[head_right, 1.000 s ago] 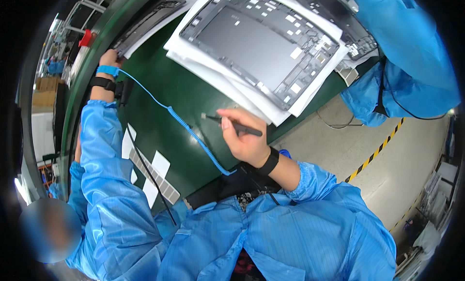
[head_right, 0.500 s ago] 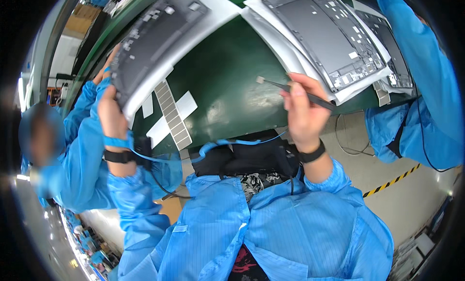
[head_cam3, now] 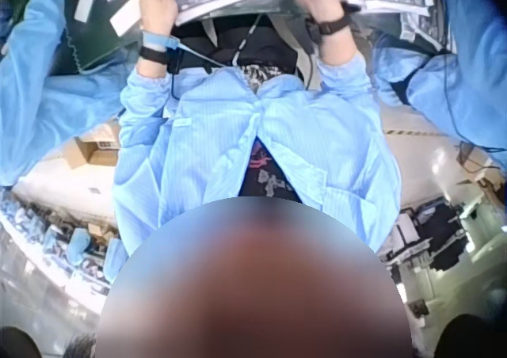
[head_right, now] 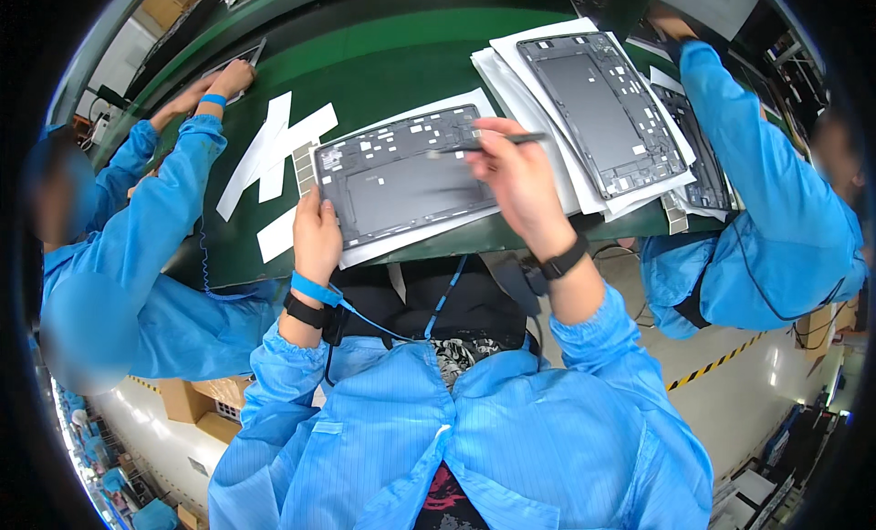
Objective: Applying adhesive components and inspecting electronic device chassis on a factory assembly line.
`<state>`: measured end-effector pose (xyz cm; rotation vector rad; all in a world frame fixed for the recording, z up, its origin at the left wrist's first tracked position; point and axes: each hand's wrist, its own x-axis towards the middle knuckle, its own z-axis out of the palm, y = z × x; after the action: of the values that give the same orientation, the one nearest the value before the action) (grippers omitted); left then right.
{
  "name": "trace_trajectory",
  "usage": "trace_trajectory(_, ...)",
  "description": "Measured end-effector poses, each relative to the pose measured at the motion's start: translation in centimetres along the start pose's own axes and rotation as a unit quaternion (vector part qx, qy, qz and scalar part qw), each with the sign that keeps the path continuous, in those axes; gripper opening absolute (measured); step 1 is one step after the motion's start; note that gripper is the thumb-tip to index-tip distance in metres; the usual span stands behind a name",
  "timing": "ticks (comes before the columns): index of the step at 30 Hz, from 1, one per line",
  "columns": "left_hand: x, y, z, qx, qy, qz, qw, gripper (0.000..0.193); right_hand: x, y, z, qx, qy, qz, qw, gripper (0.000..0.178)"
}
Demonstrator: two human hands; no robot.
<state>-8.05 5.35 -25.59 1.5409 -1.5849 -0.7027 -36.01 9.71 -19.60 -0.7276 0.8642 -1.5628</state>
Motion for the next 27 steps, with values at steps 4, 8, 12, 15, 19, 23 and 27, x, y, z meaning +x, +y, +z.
trace_trajectory(4,0.0,-1.4,-1.2,0.172,-0.017,0.127,0.977,0.041,5.6,4.0,4.1,-0.055,-0.034,0.039,0.997,0.017)
trace_trajectory(8,0.8,-1.4,-2.8,0.195,-0.034,0.172,0.965,0.04,9.7,6.7,6.6,-0.148,-0.056,0.04,0.986,0.015)
trace_trajectory(12,0.1,-1.1,-2.2,0.105,-0.061,0.213,0.969,0.041,8.7,9.8,7.7,-0.195,-0.084,0.037,0.977,0.014)
trace_trajectory(15,-0.3,-2.2,-1.5,0.126,-0.061,0.222,0.965,0.041,7.5,11.1,8.2,-0.278,-0.084,0.014,0.957,0.014)
trace_trajectory(19,-0.6,-2.4,-1.3,0.138,-0.039,0.24,0.96,0.038,7.5,12.1,8.1,-0.285,-0.067,0.0,0.956,0.013)
trace_trajectory(23,-0.5,-2.2,-1.5,0.131,-0.041,0.234,0.963,0.036,7.7,12.1,7.9,-0.31,-0.068,-0.006,0.948,0.013)
trace_trajectory(27,-0.4,-2.2,-1.6,0.133,-0.045,0.231,0.963,0.036,7.5,12.1,8.0,-0.311,-0.079,0.0,0.947,0.014)
